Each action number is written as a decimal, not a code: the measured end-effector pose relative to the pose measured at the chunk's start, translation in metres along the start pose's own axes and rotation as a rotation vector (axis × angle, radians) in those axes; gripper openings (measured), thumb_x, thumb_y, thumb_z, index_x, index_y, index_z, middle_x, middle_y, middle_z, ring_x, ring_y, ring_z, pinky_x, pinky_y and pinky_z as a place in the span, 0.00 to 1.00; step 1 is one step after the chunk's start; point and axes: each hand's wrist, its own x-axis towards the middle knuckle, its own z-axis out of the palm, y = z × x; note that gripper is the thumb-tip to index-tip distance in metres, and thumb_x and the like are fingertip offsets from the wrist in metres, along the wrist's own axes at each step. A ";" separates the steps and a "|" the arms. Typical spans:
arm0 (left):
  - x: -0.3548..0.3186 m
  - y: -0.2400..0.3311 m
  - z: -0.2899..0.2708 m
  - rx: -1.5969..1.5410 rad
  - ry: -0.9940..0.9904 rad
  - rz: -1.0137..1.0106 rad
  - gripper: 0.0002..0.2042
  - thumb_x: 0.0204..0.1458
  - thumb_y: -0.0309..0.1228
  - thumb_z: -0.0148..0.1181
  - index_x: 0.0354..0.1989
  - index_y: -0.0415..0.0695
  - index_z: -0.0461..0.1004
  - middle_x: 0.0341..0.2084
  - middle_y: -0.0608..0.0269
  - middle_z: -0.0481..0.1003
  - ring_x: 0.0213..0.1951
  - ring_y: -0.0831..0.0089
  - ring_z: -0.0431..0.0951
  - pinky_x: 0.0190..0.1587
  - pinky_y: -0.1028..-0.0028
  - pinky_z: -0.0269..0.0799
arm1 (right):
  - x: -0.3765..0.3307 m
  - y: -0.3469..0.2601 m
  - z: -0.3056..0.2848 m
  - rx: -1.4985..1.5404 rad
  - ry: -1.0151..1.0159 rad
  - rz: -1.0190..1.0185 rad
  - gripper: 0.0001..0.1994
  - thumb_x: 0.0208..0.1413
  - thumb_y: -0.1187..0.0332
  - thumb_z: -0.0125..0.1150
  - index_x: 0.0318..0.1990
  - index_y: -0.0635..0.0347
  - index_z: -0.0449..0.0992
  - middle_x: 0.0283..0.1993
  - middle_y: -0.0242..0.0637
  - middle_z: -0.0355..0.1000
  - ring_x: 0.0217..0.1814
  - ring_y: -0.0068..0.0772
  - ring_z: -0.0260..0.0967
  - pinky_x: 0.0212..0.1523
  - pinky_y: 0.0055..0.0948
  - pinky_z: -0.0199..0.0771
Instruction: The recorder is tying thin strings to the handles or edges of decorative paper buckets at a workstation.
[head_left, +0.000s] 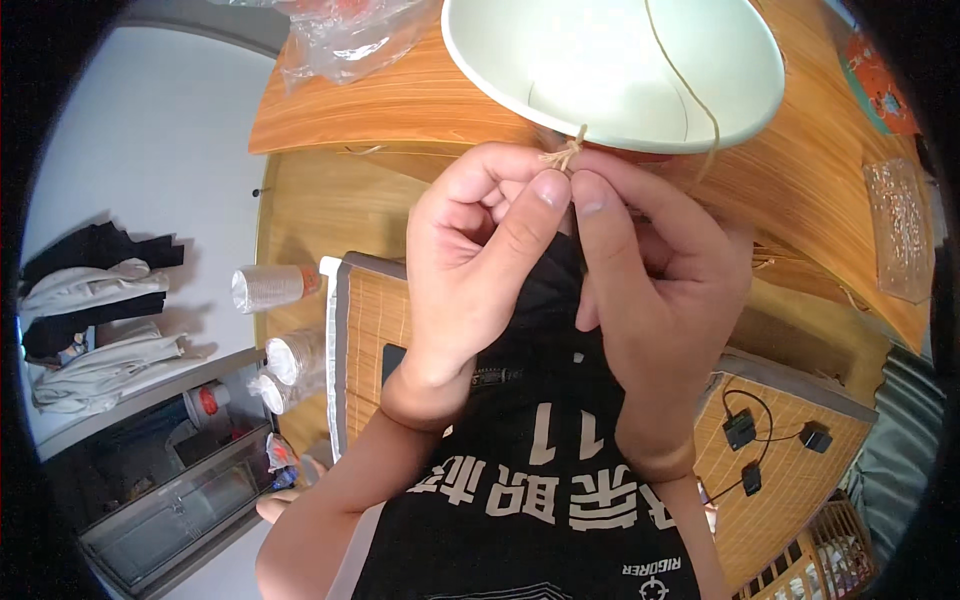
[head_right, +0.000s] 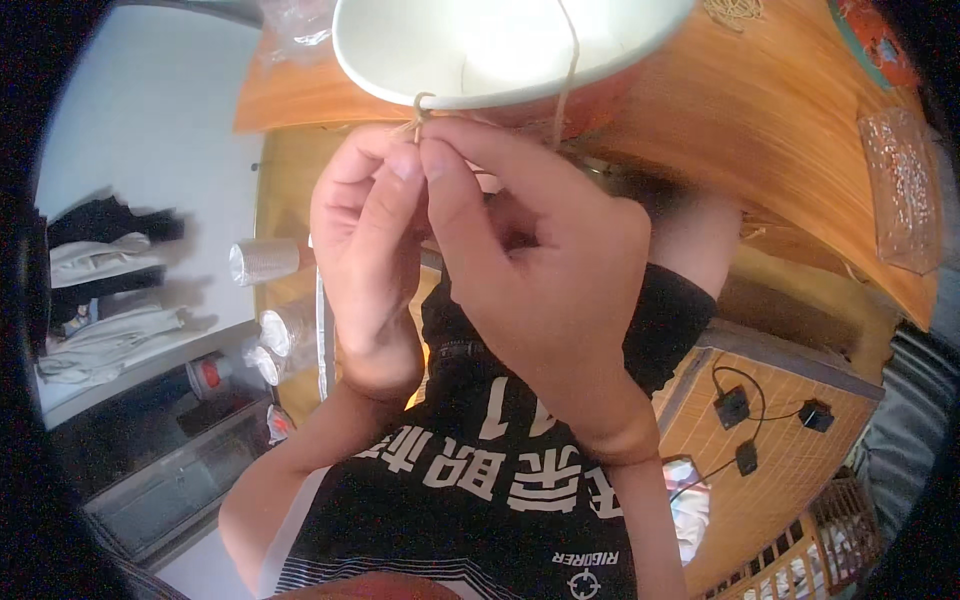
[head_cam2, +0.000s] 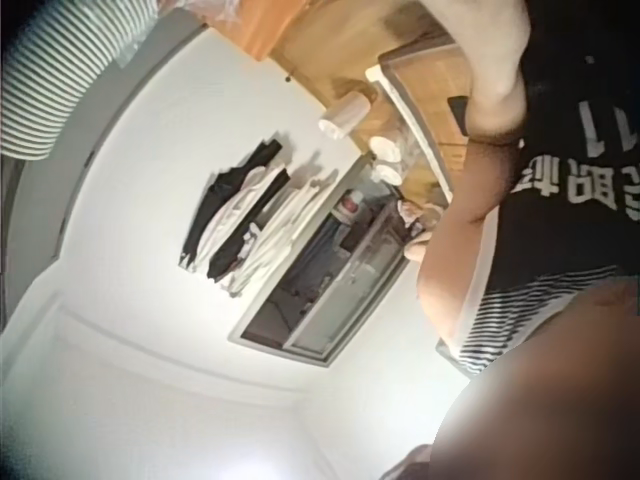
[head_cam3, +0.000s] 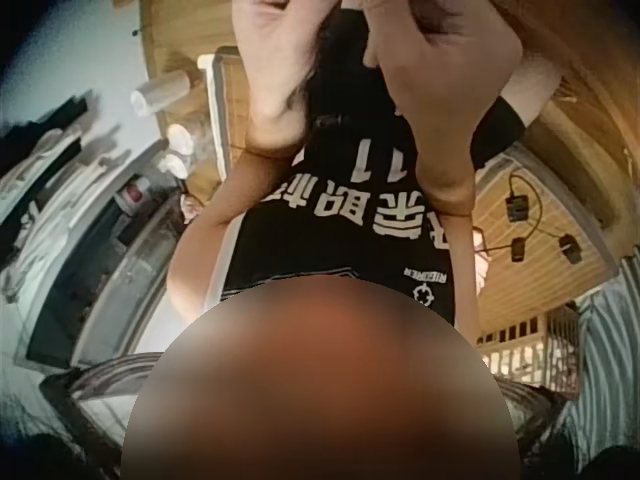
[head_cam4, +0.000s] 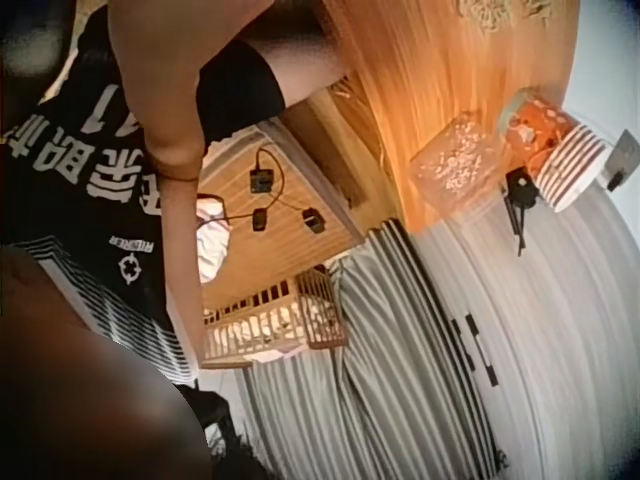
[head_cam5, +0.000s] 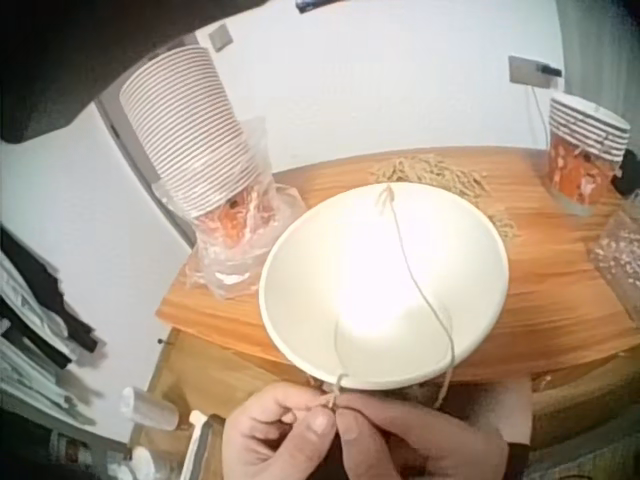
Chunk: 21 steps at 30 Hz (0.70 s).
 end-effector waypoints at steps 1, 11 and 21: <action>0.000 0.001 -0.001 -0.027 -0.029 -0.006 0.05 0.62 0.25 0.57 0.42 0.36 0.75 0.26 0.73 0.75 0.28 0.91 0.68 0.33 0.88 0.63 | 0.002 -0.005 -0.002 0.084 -0.039 0.111 0.08 0.59 0.75 0.62 0.44 0.69 0.80 0.25 0.31 0.76 0.14 0.09 0.59 0.14 0.12 0.51; 0.001 -0.007 -0.003 -0.003 -0.051 0.030 0.04 0.62 0.24 0.56 0.40 0.36 0.75 0.23 0.79 0.68 0.25 0.92 0.61 0.29 0.88 0.56 | 0.008 -0.007 0.007 0.429 -0.054 0.405 0.11 0.62 0.70 0.60 0.45 0.69 0.79 0.43 0.43 0.80 0.11 0.08 0.51 0.12 0.13 0.47; -0.009 -0.013 0.005 0.112 -0.047 0.065 0.02 0.56 0.17 0.59 0.36 0.37 0.76 0.21 0.74 0.73 0.22 0.91 0.67 0.24 0.86 0.61 | 0.008 -0.022 0.004 0.650 0.026 0.575 0.12 0.64 0.69 0.55 0.47 0.71 0.77 0.12 0.14 0.51 0.11 0.06 0.41 0.15 0.15 0.37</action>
